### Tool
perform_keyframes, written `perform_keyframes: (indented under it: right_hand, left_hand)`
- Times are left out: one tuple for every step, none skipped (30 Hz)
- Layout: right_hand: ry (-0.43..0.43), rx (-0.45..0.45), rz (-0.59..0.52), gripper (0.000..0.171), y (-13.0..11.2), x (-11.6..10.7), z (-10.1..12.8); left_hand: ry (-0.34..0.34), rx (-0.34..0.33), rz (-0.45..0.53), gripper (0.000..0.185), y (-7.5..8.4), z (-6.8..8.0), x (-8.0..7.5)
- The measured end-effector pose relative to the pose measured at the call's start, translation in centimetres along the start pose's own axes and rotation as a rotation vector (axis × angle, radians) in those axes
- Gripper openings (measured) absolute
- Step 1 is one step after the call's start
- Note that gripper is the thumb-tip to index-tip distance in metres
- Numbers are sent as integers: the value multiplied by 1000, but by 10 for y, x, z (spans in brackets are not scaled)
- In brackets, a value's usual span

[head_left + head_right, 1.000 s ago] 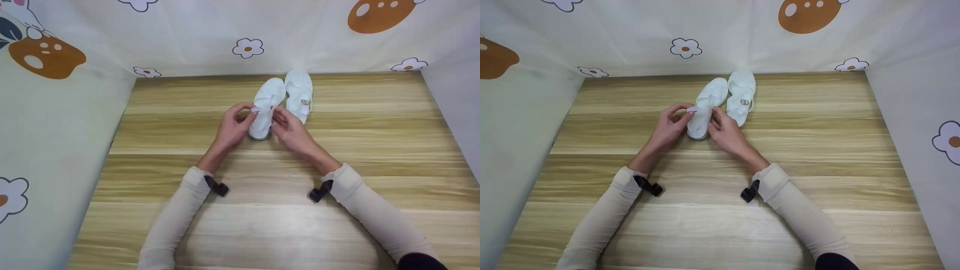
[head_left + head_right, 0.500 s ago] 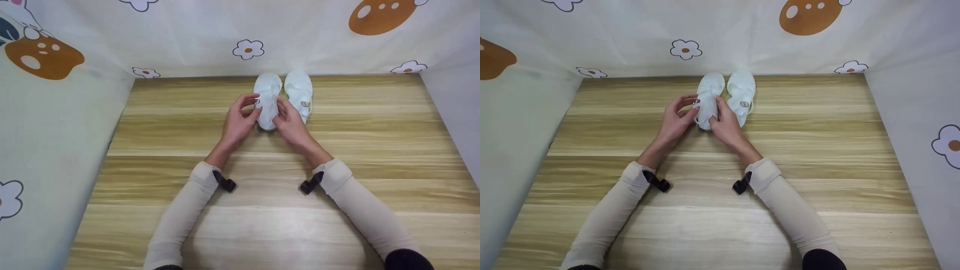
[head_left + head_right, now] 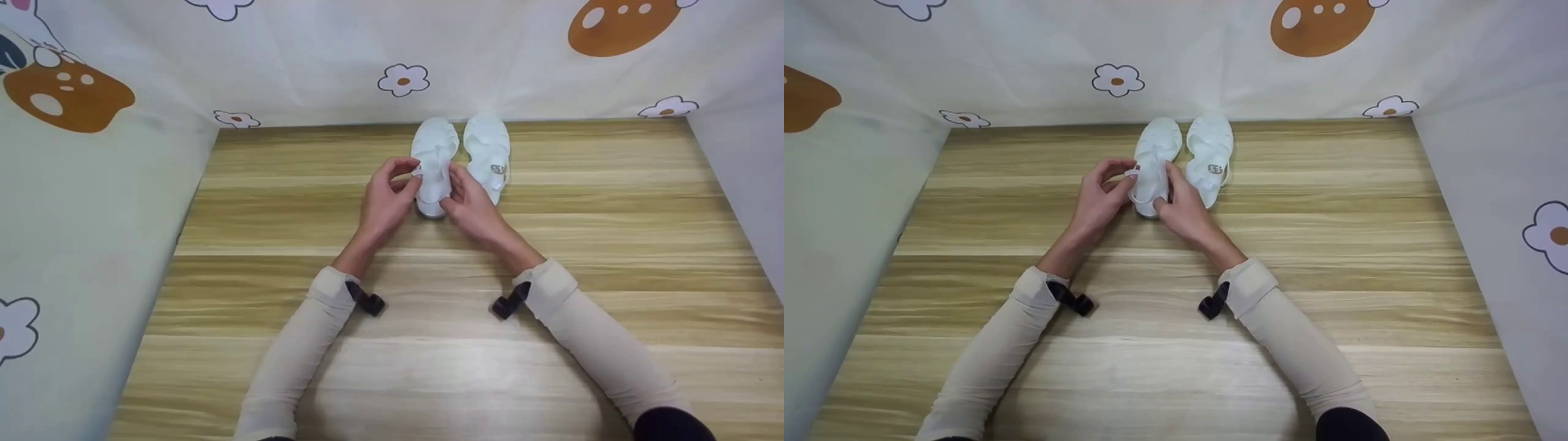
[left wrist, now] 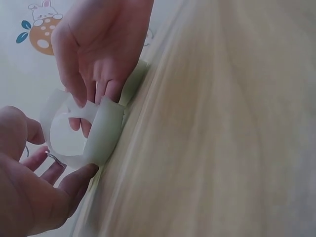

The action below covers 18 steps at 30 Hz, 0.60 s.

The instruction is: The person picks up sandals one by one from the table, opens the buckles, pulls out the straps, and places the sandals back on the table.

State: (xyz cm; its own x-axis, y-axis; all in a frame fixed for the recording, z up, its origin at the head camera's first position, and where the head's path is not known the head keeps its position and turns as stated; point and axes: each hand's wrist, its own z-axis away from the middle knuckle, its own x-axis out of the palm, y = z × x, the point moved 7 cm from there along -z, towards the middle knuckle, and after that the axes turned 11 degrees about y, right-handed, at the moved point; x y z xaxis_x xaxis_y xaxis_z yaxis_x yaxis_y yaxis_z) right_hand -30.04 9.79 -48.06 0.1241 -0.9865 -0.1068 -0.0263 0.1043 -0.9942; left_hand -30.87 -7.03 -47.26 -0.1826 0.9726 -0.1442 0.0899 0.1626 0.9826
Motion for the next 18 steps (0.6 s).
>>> perform_keyframes:
  right_hand:
    - [-2,-2,-3,75,0,-1,0]
    - [-5,-3,-8,75,0,-2,0]
    - [-5,-1,-7,75,1,-3,0]
    - [-5,0,-5,75,1,-5,0]
    - [-7,3,-4,75,1,-6,0]
    - [-10,7,-1,75,1,-8,0]
    - [-13,9,5,75,2,-9,0]
    - [-17,12,13,75,2,-10,0]
    - [-19,14,23,75,3,-11,0]
    - [-22,15,33,76,3,-12,0]
    - [-26,17,43,77,4,-13,1]
    - [-30,19,54,77,4,-13,1]
    - [-33,18,62,77,5,-13,2]
    - [-37,19,65,78,6,-14,3]
    - [-40,22,65,78,6,-14,4]
    - [-45,25,63,78,6,-14,5]
    - [-51,29,61,79,6,-15,6]
    - [-60,29,58,79,5,-15,8]
  left_hand:
    - [-5,1,-1,29,0,0,0]
    - [-9,-3,-1,29,0,1,1]
    - [-12,-2,-3,29,-1,1,2]
    - [-15,-2,-6,29,-1,1,3]
    - [-16,-2,-6,29,-2,1,3]
    - [-18,-5,-3,29,-3,1,4]
    - [-19,-10,2,29,-4,1,5]
    - [-19,-15,8,29,-5,1,5]
    - [-19,-17,13,30,-5,0,6]
    - [-18,-21,18,30,-6,0,6]
    - [-18,-25,22,30,-7,0,6]
    - [-18,-30,23,29,-8,0,6]
    - [-16,-31,21,29,-8,0,6]
    - [-15,-31,17,28,-8,0,6]
    - [-13,-32,12,27,-8,0,7]
    - [-5,-31,-5,26,-7,0,6]
    - [6,-29,-27,25,-6,1,5]
    - [18,-27,-53,24,-5,1,4]
